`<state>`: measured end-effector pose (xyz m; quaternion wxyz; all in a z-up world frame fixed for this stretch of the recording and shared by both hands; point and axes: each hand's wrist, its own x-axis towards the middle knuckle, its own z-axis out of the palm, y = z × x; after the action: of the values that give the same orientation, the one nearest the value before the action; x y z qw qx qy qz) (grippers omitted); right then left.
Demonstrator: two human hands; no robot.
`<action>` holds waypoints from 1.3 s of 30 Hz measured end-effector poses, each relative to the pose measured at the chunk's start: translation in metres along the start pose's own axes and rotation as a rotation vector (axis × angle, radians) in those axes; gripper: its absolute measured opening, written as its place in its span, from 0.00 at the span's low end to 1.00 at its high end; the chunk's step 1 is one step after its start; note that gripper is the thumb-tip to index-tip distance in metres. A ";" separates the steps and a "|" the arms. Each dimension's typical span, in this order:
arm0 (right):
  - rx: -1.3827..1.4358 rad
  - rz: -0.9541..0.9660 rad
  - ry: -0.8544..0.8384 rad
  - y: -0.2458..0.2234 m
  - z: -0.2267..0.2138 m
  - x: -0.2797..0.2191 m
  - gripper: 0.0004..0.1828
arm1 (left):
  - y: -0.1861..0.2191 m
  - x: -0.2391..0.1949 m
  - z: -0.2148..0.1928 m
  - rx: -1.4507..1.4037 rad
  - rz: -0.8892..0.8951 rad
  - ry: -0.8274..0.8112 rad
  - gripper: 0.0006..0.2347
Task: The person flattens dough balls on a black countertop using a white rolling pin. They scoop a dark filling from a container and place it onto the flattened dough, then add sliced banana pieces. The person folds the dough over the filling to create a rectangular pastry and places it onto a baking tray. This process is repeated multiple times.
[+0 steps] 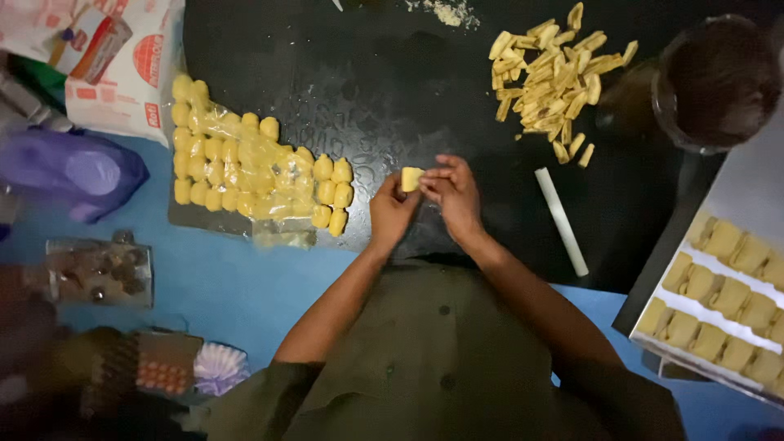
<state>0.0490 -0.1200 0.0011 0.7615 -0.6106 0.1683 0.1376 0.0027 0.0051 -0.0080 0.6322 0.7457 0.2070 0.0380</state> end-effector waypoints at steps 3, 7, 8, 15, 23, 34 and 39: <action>0.038 -0.002 -0.022 -0.006 0.003 -0.006 0.23 | -0.019 0.016 -0.004 -0.250 -0.148 0.013 0.17; -0.075 -0.091 0.084 -0.020 -0.027 -0.020 0.19 | -0.058 0.033 -0.003 -0.513 -0.395 0.031 0.13; -0.103 -0.107 0.097 -0.023 -0.039 -0.025 0.16 | -0.073 0.038 0.000 -0.611 -0.481 0.026 0.12; -0.329 -0.159 0.164 -0.054 -0.096 -0.071 0.15 | 0.042 -0.006 0.028 -0.497 -0.450 -0.356 0.12; -0.187 -0.075 0.143 -0.117 -0.183 -0.126 0.29 | 0.127 -0.070 0.116 -0.136 -0.078 -0.729 0.22; 0.059 -0.163 0.219 -0.171 -0.423 -0.073 0.22 | 0.169 -0.151 0.259 -0.248 0.050 -0.573 0.18; -0.009 -0.136 0.293 -0.161 -0.494 0.046 0.25 | 0.148 -0.178 0.225 -0.164 -0.085 -0.413 0.18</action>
<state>0.1140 -0.6369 0.0260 0.7338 -0.6374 0.2351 -0.0039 -0.0487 -0.2842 0.1261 0.7206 0.6745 0.1004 -0.1255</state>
